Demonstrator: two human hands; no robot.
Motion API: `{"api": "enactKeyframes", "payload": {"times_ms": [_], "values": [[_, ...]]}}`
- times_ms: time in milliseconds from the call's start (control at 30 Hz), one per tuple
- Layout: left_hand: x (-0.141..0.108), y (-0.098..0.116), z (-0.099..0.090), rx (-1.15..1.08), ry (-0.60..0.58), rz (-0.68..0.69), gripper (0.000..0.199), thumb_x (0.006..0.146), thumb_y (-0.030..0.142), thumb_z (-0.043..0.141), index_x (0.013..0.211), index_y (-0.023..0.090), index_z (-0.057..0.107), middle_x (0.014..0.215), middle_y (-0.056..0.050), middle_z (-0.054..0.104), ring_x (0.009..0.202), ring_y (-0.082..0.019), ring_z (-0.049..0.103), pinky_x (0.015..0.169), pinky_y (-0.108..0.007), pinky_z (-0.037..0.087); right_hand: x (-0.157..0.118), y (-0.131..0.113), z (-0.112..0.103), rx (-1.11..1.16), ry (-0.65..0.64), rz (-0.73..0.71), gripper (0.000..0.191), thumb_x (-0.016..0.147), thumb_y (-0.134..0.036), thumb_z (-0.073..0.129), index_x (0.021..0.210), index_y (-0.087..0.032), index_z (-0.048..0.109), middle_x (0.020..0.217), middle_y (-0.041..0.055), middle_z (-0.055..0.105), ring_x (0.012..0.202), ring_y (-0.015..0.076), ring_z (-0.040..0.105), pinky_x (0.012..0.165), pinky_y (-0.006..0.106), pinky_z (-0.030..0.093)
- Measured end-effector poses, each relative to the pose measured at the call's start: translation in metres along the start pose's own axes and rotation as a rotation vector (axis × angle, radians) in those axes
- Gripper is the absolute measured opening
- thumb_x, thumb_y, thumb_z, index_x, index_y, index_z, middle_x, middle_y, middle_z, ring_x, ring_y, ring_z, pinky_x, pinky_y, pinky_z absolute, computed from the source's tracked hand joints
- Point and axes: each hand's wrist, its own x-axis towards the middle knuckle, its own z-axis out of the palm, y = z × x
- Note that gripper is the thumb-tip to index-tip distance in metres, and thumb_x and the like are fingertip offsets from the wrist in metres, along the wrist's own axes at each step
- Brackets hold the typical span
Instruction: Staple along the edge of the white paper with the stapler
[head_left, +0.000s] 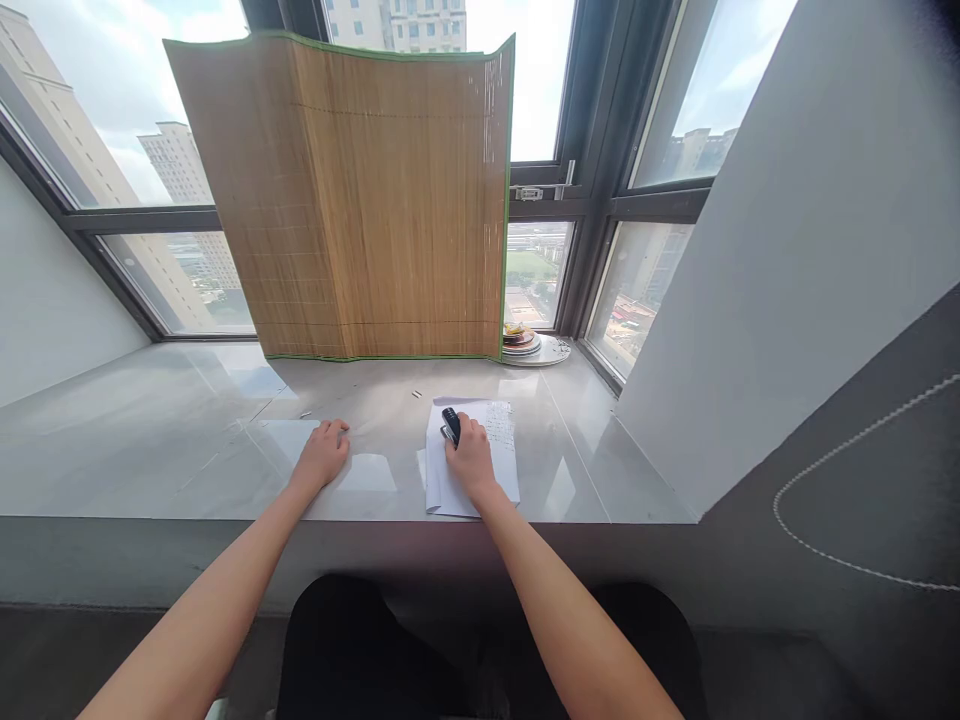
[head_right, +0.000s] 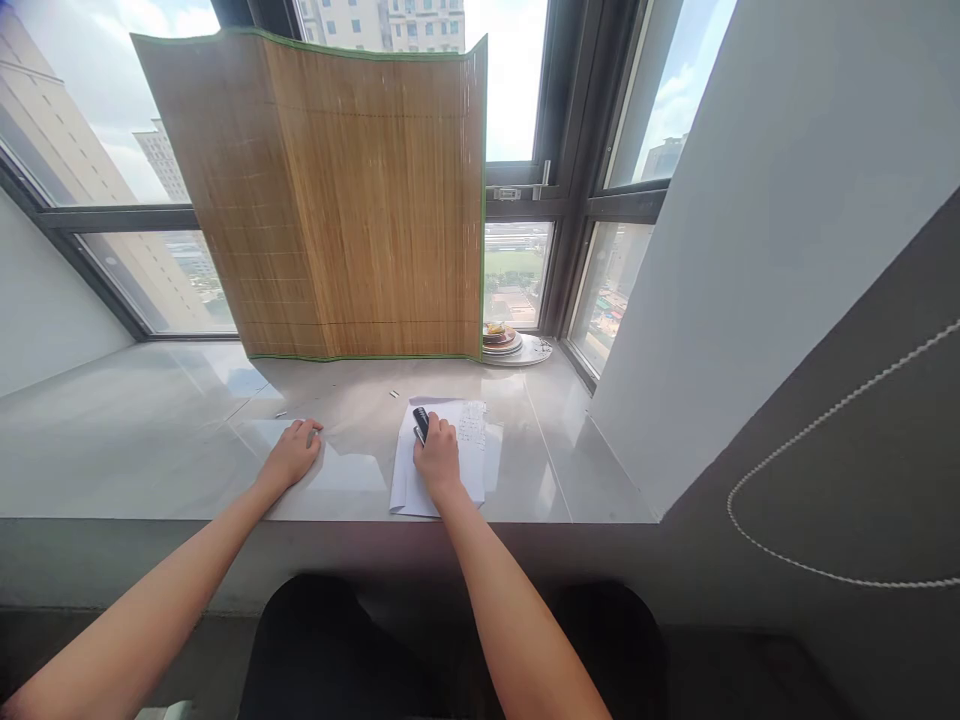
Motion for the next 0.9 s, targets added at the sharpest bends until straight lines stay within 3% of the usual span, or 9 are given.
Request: {"api": "enactKeyframes", "payload": {"times_ms": [100,200,300,367,433,500,633,767,900], "values": [[0.0,0.0,0.001,0.011,0.003,0.001,0.034,0.098,0.027,0.038,0.121,0.018,0.061,0.124,-0.017,0.061,0.12,-0.036,0.058,0.105,-0.048,0.048,-0.001,0.013,-0.014,0.073,0.067,-0.011,0.059,0.088,-0.032,0.078,0.14,-0.017,0.056,0.122,0.0136,0.063,0.115,0.0316,0.06,0.096,0.041,0.051],[0.0,-0.001,-0.001,0.008,-0.001,0.006,0.034,0.098,0.026,0.039,0.121,0.018,0.062,0.123,-0.017,0.062,0.117,-0.036,0.059,0.104,-0.048,0.048,-0.002,0.031,-0.032,0.071,-0.031,-0.013,0.05,0.081,-0.04,0.084,0.123,-0.021,0.065,0.105,0.0067,0.064,0.102,0.0284,0.063,0.086,0.037,0.051],[-0.005,0.006,-0.006,0.01,0.042,0.002,0.032,0.097,0.021,0.041,0.117,0.016,0.064,0.121,-0.019,0.063,0.115,-0.036,0.06,0.103,-0.049,0.049,-0.004,0.04,-0.041,0.104,-0.142,-0.059,0.037,0.085,-0.038,0.079,0.115,-0.022,0.065,0.094,0.0017,0.064,0.088,0.0227,0.063,0.079,0.033,0.048],[-0.011,0.024,-0.006,0.002,0.109,0.039,0.03,0.095,0.018,0.041,0.111,0.017,0.066,0.121,-0.019,0.063,0.117,-0.037,0.06,0.104,-0.05,0.048,-0.008,0.04,-0.04,0.097,-0.157,-0.095,0.03,0.088,-0.033,0.075,0.113,-0.022,0.064,0.097,0.0023,0.066,0.087,0.0218,0.063,0.079,0.032,0.047],[-0.018,0.054,-0.001,-0.089,0.136,0.159,0.029,0.098,0.02,0.041,0.109,0.019,0.067,0.122,-0.016,0.065,0.12,-0.035,0.061,0.106,-0.049,0.047,-0.012,0.038,-0.035,0.047,-0.147,-0.123,0.031,0.087,-0.032,0.076,0.113,-0.022,0.062,0.101,0.0043,0.067,0.092,0.0235,0.063,0.079,0.033,0.046],[-0.026,0.091,0.012,-0.273,0.031,0.289,0.029,0.103,0.034,0.045,0.12,0.022,0.065,0.13,-0.013,0.065,0.123,-0.03,0.063,0.108,-0.043,0.048,-0.015,0.037,-0.029,-0.009,-0.13,-0.145,0.031,0.086,-0.033,0.077,0.11,-0.022,0.061,0.104,0.006,0.066,0.095,0.0252,0.062,0.08,0.033,0.046],[-0.035,0.151,0.044,-0.336,-0.088,0.281,0.072,0.097,0.061,0.057,0.152,0.015,0.046,0.156,-0.022,0.052,0.144,-0.037,0.051,0.119,-0.049,0.041,-0.016,0.038,-0.024,0.015,-0.111,-0.163,0.011,0.09,-0.023,0.067,0.098,-0.022,0.059,0.1,0.0055,0.064,0.091,0.0229,0.061,0.081,0.033,0.048],[-0.039,0.162,0.06,-0.213,-0.146,0.312,0.091,0.087,0.068,0.068,0.156,0.014,0.042,0.162,-0.025,0.047,0.152,-0.043,0.043,0.128,-0.059,0.025,-0.011,0.045,-0.031,0.078,-0.081,-0.127,0.026,0.084,-0.014,0.067,0.109,-0.022,0.063,0.111,0.0089,0.069,0.105,0.0267,0.064,0.092,0.038,0.051],[-0.042,0.158,0.06,-0.224,-0.12,0.293,0.088,0.085,0.066,0.071,0.153,0.015,0.045,0.16,-0.025,0.05,0.151,-0.041,0.045,0.128,-0.059,0.024,-0.009,0.055,-0.049,0.119,-0.125,-0.08,0.041,0.081,-0.01,0.065,0.12,-0.022,0.067,0.12,0.0098,0.074,0.112,0.0286,0.067,0.101,0.042,0.05]]}}
